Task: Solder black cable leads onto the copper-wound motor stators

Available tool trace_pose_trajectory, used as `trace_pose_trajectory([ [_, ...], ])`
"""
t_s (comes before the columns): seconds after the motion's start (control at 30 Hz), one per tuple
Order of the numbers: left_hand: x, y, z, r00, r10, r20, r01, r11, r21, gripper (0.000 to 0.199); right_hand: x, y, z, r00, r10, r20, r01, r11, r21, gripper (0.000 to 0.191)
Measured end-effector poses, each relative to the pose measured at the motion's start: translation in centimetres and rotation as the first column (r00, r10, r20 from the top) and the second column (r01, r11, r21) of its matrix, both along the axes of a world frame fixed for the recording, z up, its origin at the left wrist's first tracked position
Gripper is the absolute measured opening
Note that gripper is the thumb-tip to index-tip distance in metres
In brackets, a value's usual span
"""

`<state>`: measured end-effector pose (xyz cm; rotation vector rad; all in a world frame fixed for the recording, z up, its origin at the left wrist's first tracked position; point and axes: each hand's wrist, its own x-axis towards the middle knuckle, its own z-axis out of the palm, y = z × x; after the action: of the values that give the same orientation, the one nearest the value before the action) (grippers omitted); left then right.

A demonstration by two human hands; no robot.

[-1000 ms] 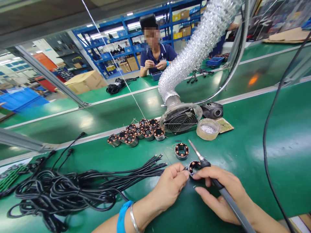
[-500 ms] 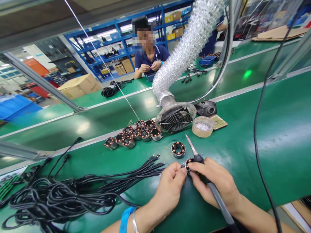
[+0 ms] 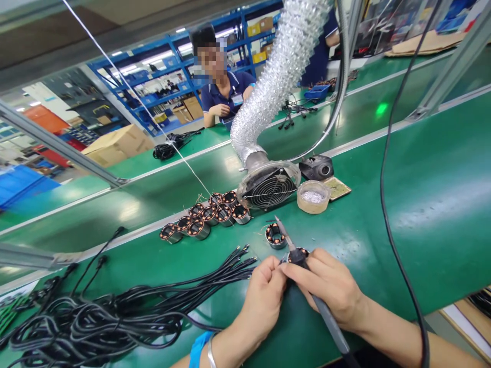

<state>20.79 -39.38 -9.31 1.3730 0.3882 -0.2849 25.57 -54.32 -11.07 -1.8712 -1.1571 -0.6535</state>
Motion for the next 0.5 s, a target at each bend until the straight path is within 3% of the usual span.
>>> trace_pose_trajectory([
  [0.27,0.1,0.1,0.1,1.000,-0.026,-0.007,0.027,0.996,0.081,0.050,-0.8,-1.4,0.7,0.997,-0.058,-0.049,0.063,0.994,0.092,0.040],
  [0.37,0.1,0.1,0.1,1.000,-0.024,-0.009,0.025,0.994,0.103,0.047,-1.4,-2.9,1.7,0.983,-0.050,-0.179,0.070,0.992,0.107,0.045],
  [0.5,0.3,0.1,0.1,0.999,-0.041,-0.011,0.042,0.993,0.114,0.043,-2.0,-5.0,3.3,0.932,-0.040,-0.360,0.070,0.995,0.070,0.034],
])
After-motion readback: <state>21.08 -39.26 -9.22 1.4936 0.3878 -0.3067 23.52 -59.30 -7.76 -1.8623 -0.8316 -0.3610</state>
